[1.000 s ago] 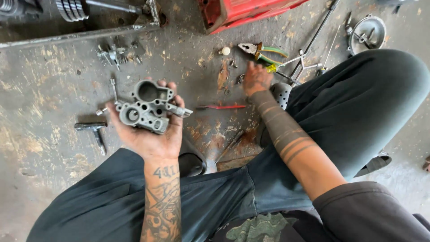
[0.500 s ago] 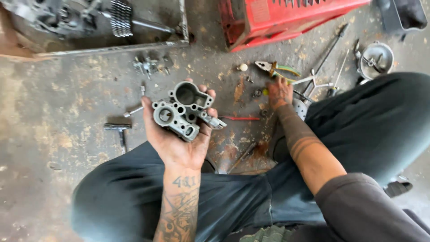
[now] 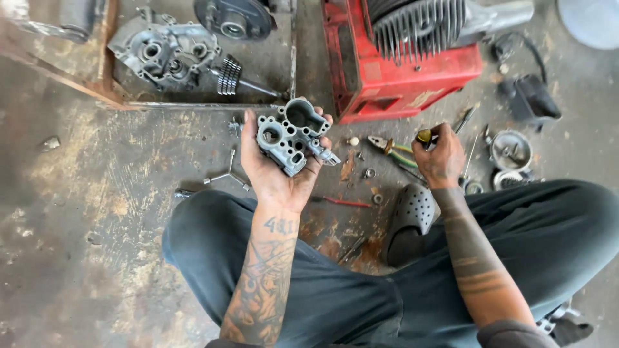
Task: The person sits on the workshop floor and scrubs a carburetor with a pink brush, working it over its openings and surfaces. They then use pliers and a screwdriver to work on the carburetor parts, holding the assembly in one hand while manipulating it with the other.
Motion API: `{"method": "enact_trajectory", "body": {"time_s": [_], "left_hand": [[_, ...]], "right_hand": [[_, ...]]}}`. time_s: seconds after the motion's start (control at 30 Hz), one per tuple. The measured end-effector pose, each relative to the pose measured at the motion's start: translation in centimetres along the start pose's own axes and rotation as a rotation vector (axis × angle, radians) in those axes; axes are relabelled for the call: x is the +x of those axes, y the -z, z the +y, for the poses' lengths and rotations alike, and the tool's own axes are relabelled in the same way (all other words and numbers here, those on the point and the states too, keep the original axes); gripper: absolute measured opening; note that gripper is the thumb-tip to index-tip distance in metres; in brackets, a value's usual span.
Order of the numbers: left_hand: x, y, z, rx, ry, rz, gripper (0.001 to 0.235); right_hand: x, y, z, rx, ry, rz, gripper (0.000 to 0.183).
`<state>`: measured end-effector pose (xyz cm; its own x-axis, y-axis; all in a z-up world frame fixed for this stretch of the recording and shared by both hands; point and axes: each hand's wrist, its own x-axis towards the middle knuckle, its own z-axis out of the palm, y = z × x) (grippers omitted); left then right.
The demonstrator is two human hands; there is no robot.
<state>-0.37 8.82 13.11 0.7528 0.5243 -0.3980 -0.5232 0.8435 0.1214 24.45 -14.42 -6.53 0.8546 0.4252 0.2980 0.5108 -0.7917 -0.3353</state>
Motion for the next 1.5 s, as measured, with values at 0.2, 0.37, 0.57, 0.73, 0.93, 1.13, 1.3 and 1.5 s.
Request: {"method": "enact_trajectory", "body": {"time_s": [0.2,0.37,0.57,0.73,0.93,1.13,1.3,1.5], "left_hand": [[0.0,0.5,1.6,0.013,-0.113,-0.048,0.072],[0.6,1.9,3.3,-0.068,-0.198,-0.051,0.072],[1.3,2.8,3.8,-0.13,-0.242,-0.02,0.073],[2.6,2.8,2.8,-0.121,-0.203,-0.013,0.073],[3.7,3.4,1.5,-0.107,-0.136,-0.046,0.075],[4.7,4.7,1.0,-0.057,-0.094,-0.036,0.078],[5.1,4.8,0.9,-0.026,-0.101,-0.055,0.078],[5.1,5.0,1.0,0.009,-0.114,-0.059,0.079]], "right_hand": [[3.8,10.3,-4.8,0.926,-0.061,-0.236,0.042],[4.5,13.1,-4.6,1.443,-0.079,-0.438,0.033],[1.2,10.0,-6.1,1.82,-0.033,-0.963,0.053],[-2.3,7.9,-9.3,1.84,0.122,-1.12,0.087],[-4.4,9.2,-9.8,1.66,0.202,-1.069,0.067],[-5.0,8.5,-9.0,1.532,0.24,-1.09,0.059],[-4.9,9.2,-9.2,1.43,0.253,-1.072,0.059],[-4.9,8.7,-8.8,1.505,0.237,-1.109,0.058]]}}
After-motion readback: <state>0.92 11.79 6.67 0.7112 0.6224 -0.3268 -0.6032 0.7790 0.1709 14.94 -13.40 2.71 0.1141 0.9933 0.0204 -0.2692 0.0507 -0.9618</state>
